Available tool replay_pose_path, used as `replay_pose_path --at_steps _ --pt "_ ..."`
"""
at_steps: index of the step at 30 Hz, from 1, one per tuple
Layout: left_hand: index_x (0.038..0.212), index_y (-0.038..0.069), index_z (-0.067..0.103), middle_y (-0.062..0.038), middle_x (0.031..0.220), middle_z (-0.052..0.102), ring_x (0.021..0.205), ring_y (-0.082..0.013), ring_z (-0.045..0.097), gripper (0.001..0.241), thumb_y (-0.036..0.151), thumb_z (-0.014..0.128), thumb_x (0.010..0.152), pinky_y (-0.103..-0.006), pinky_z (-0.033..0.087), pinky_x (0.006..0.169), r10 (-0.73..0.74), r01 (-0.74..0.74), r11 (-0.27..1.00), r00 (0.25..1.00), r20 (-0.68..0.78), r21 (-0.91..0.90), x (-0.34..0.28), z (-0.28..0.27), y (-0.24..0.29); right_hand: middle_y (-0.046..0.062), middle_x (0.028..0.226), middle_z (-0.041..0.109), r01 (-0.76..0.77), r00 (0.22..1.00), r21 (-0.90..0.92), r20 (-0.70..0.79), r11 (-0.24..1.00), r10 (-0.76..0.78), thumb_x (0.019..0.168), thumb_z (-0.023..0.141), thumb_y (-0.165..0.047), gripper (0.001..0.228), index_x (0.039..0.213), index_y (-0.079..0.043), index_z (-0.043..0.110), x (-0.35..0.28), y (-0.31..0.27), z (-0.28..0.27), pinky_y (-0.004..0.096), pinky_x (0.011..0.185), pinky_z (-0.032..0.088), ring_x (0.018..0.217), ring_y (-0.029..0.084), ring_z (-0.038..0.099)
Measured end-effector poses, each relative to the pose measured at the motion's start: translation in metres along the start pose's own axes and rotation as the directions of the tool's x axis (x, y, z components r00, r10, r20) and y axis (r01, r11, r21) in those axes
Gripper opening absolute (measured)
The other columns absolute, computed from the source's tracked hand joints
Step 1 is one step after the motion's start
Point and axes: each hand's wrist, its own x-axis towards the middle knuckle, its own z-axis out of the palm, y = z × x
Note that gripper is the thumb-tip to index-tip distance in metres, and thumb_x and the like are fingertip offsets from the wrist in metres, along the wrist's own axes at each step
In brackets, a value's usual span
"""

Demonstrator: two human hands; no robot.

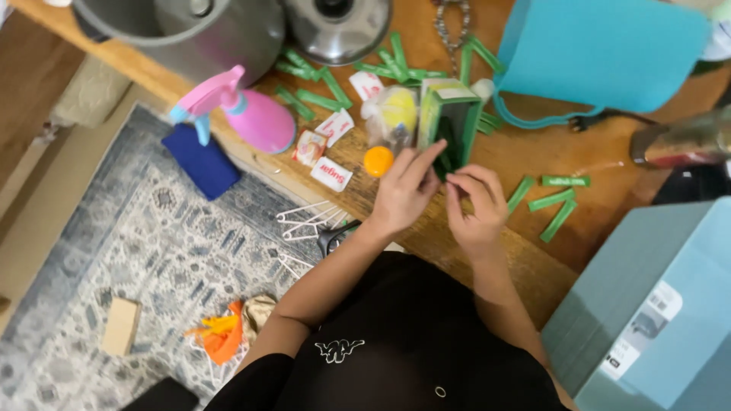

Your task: The person picks up a package of paper towels, places it on a table, and then proceeds to take multiple green sachets from a scattered pile and place them into a green cardboard box.

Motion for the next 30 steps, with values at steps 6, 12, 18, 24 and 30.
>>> replay_pose_path --at_steps 6,12,18,24,30 --pt "0.124 0.015 0.073 0.000 0.090 0.064 0.074 -0.0207 0.068 0.050 -0.007 0.068 0.080 -0.0317 0.060 0.069 0.030 -0.037 0.998 0.987 -0.155 -0.046 0.012 -0.023 0.033 0.018 0.105 0.063 0.066 0.995 -0.016 -0.077 0.998 -0.067 0.091 0.080 0.004 0.010 0.099 0.000 0.080 0.012 -0.033 -0.015 0.034 0.056 0.054 0.078 0.027 0.059" --pt "0.118 0.012 0.075 -0.002 0.087 0.064 0.068 -0.0215 0.066 0.043 -0.009 0.068 0.081 -0.0329 0.060 0.066 0.056 -0.079 0.993 0.967 -0.250 -0.086 0.007 -0.046 0.077 0.022 0.102 0.053 0.139 0.972 -0.024 -0.188 0.990 -0.141 0.098 0.078 -0.008 0.013 0.104 0.004 0.077 0.008 -0.043 -0.020 0.035 0.056 0.044 0.071 0.025 0.048" --pt "0.109 0.005 0.078 -0.008 0.079 0.060 0.056 -0.0263 0.057 0.030 -0.008 0.061 0.088 -0.0355 0.056 0.057 0.131 -0.179 0.978 0.925 -0.357 -0.103 -0.002 -0.086 0.113 0.026 0.090 0.054 0.317 0.908 0.029 -0.299 0.948 -0.294 0.101 0.068 -0.009 0.018 0.091 0.007 0.068 0.003 -0.065 -0.014 0.039 0.056 0.043 0.060 0.028 0.039" --pt "0.097 0.006 0.082 -0.006 0.073 0.060 0.051 -0.0203 0.053 0.024 -0.005 0.066 0.083 -0.0343 0.054 0.051 0.206 -0.232 0.973 0.859 -0.469 0.003 -0.032 -0.098 0.102 0.019 0.080 0.057 0.420 0.856 0.078 -0.367 0.904 -0.365 0.095 0.072 -0.009 0.017 0.082 0.001 0.072 -0.021 -0.064 0.021 0.037 0.054 0.048 0.060 0.025 0.047" --pt "0.096 0.010 0.085 -0.004 0.075 0.064 0.051 -0.0171 0.057 0.020 0.004 0.070 0.083 -0.0353 0.051 0.047 0.187 -0.103 0.976 0.847 -0.498 0.193 -0.071 -0.118 0.053 0.015 0.091 0.063 0.392 0.918 0.096 -0.097 0.915 -0.383 0.097 0.065 -0.020 0.018 0.101 -0.005 0.075 -0.046 -0.057 0.052 0.041 0.068 0.053 0.072 0.031 0.061"
